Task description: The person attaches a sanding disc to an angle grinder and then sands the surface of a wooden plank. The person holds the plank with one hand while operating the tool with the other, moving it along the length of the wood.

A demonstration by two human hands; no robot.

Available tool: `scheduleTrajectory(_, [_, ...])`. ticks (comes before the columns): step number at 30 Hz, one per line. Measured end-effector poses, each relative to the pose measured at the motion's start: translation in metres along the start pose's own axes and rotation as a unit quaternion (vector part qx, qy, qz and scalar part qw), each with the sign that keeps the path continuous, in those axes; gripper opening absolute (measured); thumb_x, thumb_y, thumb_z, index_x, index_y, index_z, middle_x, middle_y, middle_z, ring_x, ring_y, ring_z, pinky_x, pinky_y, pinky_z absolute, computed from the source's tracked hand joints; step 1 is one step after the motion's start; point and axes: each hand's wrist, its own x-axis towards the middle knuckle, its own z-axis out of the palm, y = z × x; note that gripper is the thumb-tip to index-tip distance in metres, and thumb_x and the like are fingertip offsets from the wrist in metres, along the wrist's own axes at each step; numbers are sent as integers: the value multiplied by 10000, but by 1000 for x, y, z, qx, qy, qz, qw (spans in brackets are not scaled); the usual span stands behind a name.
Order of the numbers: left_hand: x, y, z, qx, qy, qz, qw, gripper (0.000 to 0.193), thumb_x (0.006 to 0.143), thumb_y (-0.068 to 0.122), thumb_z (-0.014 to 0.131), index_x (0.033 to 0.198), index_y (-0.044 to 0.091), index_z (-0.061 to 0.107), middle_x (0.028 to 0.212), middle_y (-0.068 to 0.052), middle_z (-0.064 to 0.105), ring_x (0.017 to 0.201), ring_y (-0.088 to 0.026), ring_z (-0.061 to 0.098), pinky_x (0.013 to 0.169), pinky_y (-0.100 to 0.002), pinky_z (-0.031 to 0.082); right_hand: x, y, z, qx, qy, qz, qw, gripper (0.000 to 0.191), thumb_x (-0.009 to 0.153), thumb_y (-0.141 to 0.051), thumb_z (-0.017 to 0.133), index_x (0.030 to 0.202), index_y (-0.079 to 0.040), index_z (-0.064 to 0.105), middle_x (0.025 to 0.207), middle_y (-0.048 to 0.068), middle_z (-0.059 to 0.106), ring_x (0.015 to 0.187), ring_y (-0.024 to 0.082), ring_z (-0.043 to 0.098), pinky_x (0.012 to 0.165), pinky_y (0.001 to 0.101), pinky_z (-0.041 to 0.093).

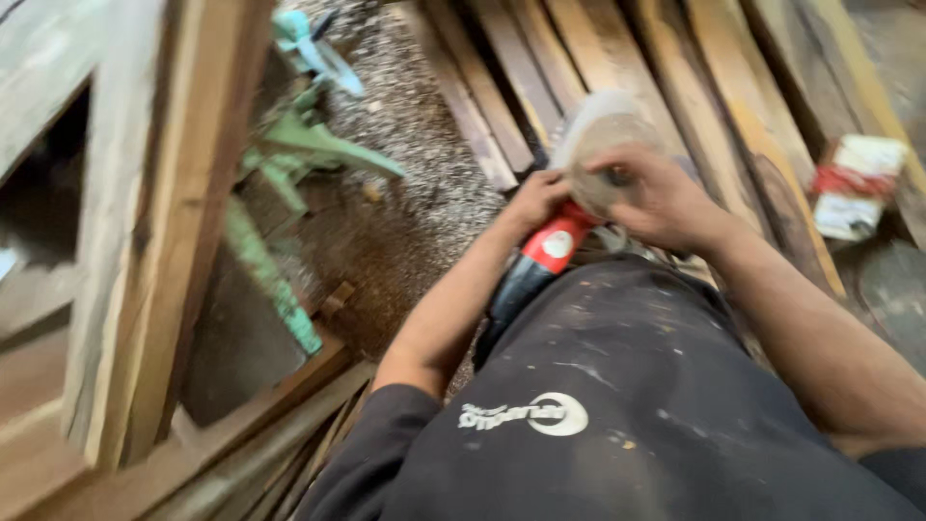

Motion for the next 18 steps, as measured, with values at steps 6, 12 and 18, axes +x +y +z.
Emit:
scheduleTrajectory(6, [8,15,13,-58,-2,-37,998,395,995,266,646,1195,-72,692,1047,-155,768,916,-212,752,860,-355,613,4,9,-2,-398,42,76,913,461,972,-219,782,1365,-86,581,1187,220,604,1156,419,584,1032,529,479])
scheduleTrajectory(12, [8,16,7,29,20,-20,999,383,1005,249,646,1195,-79,705,1053,-158,775,927,-192,737,861,-323,600,13,7,0,-216,45,-10,975,550,844,-84,613,1386,-105,520,1269,189,618,1221,406,585,1064,500,495])
scheduleTrajectory(18, [-1,-2,-3,4,22,-15,1000,367,974,193,628,1188,-95,701,1065,-158,773,948,-220,751,884,-347,608,4,7,-9,-292,2,53,955,514,893,-240,760,1370,-121,607,1190,189,641,1176,410,587,1015,504,493])
